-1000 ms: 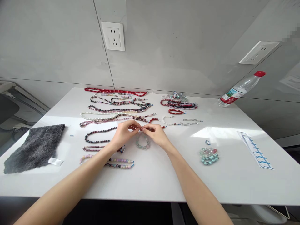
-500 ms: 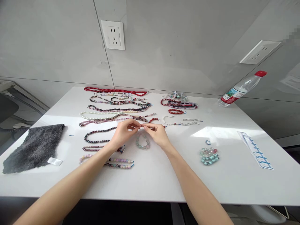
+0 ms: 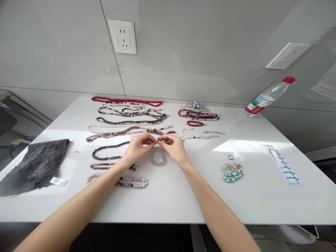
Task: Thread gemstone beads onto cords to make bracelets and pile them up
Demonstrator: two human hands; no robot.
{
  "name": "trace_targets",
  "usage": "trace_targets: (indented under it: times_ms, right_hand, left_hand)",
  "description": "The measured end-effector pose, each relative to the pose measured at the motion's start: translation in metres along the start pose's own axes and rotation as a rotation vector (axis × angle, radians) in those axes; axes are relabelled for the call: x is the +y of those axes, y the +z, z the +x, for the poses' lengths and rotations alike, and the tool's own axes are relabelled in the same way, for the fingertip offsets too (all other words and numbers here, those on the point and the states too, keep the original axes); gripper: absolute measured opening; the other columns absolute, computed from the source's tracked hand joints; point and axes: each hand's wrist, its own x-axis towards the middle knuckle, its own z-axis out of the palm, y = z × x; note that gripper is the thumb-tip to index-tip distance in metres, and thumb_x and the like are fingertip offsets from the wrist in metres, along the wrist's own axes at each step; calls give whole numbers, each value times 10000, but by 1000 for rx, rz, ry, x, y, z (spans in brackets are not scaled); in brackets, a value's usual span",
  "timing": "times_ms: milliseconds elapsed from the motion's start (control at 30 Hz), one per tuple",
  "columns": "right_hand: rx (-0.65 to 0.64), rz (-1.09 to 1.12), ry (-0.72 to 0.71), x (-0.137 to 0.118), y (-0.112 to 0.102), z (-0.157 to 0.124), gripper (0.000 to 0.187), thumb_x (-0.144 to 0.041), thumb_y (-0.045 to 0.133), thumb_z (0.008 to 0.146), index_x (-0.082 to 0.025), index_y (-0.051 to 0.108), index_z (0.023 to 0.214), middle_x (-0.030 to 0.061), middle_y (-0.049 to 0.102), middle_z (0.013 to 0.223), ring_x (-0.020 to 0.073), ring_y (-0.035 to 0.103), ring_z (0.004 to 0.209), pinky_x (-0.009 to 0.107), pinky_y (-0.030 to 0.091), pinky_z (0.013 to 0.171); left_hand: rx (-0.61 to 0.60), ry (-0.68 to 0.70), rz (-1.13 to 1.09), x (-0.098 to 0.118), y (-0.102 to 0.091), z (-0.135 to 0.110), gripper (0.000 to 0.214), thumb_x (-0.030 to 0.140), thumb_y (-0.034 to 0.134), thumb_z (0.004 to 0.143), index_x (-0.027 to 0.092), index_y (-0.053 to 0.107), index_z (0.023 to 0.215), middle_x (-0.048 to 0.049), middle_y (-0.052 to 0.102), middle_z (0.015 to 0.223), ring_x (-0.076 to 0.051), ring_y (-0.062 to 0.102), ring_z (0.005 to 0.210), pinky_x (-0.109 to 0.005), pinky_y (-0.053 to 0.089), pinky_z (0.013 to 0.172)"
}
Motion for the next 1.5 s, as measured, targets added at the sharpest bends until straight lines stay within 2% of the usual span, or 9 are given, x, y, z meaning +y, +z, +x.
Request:
trace_targets:
  times_ms: [167, 367, 500, 767, 900, 1133, 1500]
  right_hand:
    - [-7, -40, -29, -4, -1, -2, 166, -329, 713, 755, -197, 751, 847, 64, 734, 864, 213, 651, 796, 346, 512, 735]
    - [-10, -165, -59, -6, -2, -3, 145, -308, 675, 748, -192, 736, 809, 45, 701, 800, 154, 537, 635, 299, 443, 608]
    - [-10, -271, -70, -7, -5, -3, 128, -287, 647, 730, -191, 726, 764, 32, 672, 729, 137, 445, 581, 294, 398, 580]
    - [24, -391, -99, -3, -9, -3, 112, -251, 612, 714, -211, 708, 755, 34, 715, 812, 156, 491, 615, 314, 430, 638]
    - [25, -427, -127, 1, -9, -3, 109, -233, 605, 724, -221, 706, 761, 36, 727, 838, 175, 544, 654, 326, 453, 670]
    - [58, -475, -164, 3, -11, -2, 127, -214, 596, 717, -230, 712, 766, 21, 707, 782, 163, 494, 607, 316, 446, 662]
    - [56, -472, -167, 2, -11, -3, 126, -192, 587, 720, -230, 700, 761, 23, 716, 820, 166, 508, 625, 314, 446, 666]
  left_hand:
    - [-28, 0, 47, 1, -2, 0, 124, 134, 557, 804, 195, 658, 841, -31, 705, 866, -167, 674, 822, -310, 572, 785]
    - [-73, 104, 429, 8, -7, -3, 104, 133, 571, 785, 208, 634, 821, -46, 665, 921, -240, 562, 951, -397, 508, 847]
    - [-122, 113, 530, 11, -10, -6, 110, 119, 575, 769, 205, 611, 827, -46, 657, 929, -242, 537, 946, -386, 496, 839]
    - [-136, 169, 720, 15, -15, -8, 106, 114, 539, 785, 201, 594, 812, -64, 644, 894, -262, 534, 926, -394, 476, 826]
    - [-139, 176, 765, 12, -17, -9, 108, 106, 541, 773, 198, 590, 801, -72, 639, 868, -267, 536, 908, -398, 477, 805]
    - [-145, 167, 800, 10, -18, -9, 105, 101, 550, 758, 196, 580, 792, -79, 637, 860, -273, 533, 898, -402, 477, 786]
    - [-154, 148, 816, 10, -17, -9, 93, 104, 540, 766, 191, 569, 786, -80, 636, 850, -275, 538, 894, -401, 477, 781]
